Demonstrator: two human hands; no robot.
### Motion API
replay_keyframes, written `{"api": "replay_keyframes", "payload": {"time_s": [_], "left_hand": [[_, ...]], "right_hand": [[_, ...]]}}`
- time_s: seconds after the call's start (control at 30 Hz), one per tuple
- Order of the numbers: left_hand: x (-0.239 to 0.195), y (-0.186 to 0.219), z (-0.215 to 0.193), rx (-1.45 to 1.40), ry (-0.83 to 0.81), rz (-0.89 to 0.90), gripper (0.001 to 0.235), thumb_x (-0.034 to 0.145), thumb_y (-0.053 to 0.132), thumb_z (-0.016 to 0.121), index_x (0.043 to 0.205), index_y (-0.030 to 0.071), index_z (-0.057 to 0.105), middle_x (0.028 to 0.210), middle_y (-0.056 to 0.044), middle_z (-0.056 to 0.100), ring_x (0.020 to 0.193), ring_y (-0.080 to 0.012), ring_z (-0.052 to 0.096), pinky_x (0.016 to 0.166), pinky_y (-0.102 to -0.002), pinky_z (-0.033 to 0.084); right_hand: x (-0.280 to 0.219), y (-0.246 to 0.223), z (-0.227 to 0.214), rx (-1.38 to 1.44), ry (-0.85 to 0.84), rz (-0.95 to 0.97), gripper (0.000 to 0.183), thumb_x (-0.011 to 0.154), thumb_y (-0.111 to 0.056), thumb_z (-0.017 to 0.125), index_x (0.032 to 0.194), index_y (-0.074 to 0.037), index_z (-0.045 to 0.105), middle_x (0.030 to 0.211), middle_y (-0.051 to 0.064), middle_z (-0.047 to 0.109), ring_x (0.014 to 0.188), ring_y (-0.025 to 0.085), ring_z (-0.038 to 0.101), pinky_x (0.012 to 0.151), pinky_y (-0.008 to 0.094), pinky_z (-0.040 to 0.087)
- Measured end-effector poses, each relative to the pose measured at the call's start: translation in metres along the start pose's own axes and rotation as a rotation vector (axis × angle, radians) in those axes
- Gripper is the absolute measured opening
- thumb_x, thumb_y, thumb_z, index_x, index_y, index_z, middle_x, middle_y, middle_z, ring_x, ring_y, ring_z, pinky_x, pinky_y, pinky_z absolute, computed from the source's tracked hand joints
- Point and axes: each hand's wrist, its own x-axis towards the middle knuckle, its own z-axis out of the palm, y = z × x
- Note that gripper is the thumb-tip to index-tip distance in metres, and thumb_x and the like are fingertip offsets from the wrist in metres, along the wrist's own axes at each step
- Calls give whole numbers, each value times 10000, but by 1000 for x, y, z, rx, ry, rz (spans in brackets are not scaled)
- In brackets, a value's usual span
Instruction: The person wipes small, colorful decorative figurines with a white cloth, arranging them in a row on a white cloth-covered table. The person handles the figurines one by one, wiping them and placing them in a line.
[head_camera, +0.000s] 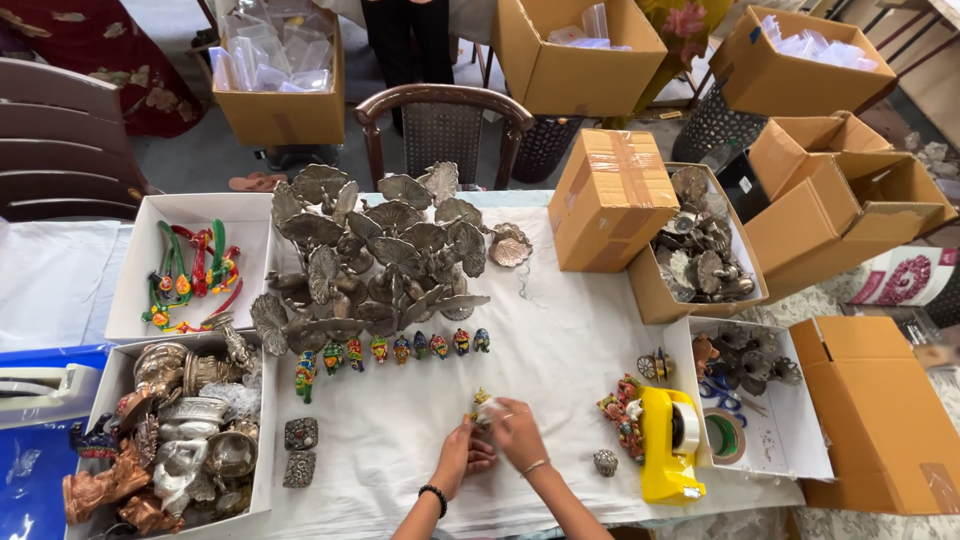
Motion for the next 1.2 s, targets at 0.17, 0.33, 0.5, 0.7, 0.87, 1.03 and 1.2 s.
{"api": "replay_keyframes", "payload": {"time_s": [0.17,0.33,0.5,0.7,0.87,1.03,1.2], "left_hand": [[19,-13,-5,9,147,-72,468,1036,530,437,1057,81,568,700,-78,678,645,-224,734,544,-287,535],[6,-8,10,142,215,70,340,1027,362,499,945,65,645,675,-94,679,599,-244,726,530,-340,578],[-36,14,33,648,407,194,221,999,259,542,915,82,645,674,-85,695,579,-314,744,579,-404,596],[-46,24,19,1239,709,537,466,822,222,787,1201,48,578,1194,-152,639,1082,-336,636,855,-457,535],[-42,24,5,1101,475,916,640,731,88,853,1303,55,567,1325,-116,599,1189,-338,541,995,-426,442],[-35,23,5,992,489,811,569,698,72,861,1219,78,634,1288,-73,643,1177,-298,581,1028,-387,467],[-22,17,1,906,524,772,522,669,20,852,1154,88,672,1275,-75,658,1170,-296,613,1020,-375,499]], "right_hand": [[16,40,32,-240,-155,120,241,917,-170,677,1124,-185,799,1224,121,707,1112,338,664,995,409,531],[16,-1,19,-295,-341,-99,463,858,-206,751,1308,-116,690,1364,232,589,1186,444,567,988,458,472],[1,-7,18,-286,-304,-60,547,786,-177,792,1313,-106,669,1335,238,592,1169,421,573,978,448,474],[7,8,30,-293,-294,-109,349,776,-117,774,1121,-163,793,1129,105,702,1020,319,661,891,405,543],[6,3,28,-374,-348,-320,285,808,-36,694,1049,-148,797,1021,44,700,914,271,663,760,387,560],[-1,-35,4,-358,-349,-491,235,796,-48,690,1017,-56,770,1045,93,695,886,286,642,755,372,560],[-8,-28,-3,-387,-550,-582,110,866,-107,717,934,-24,738,1085,130,683,932,300,631,850,380,554]]}}
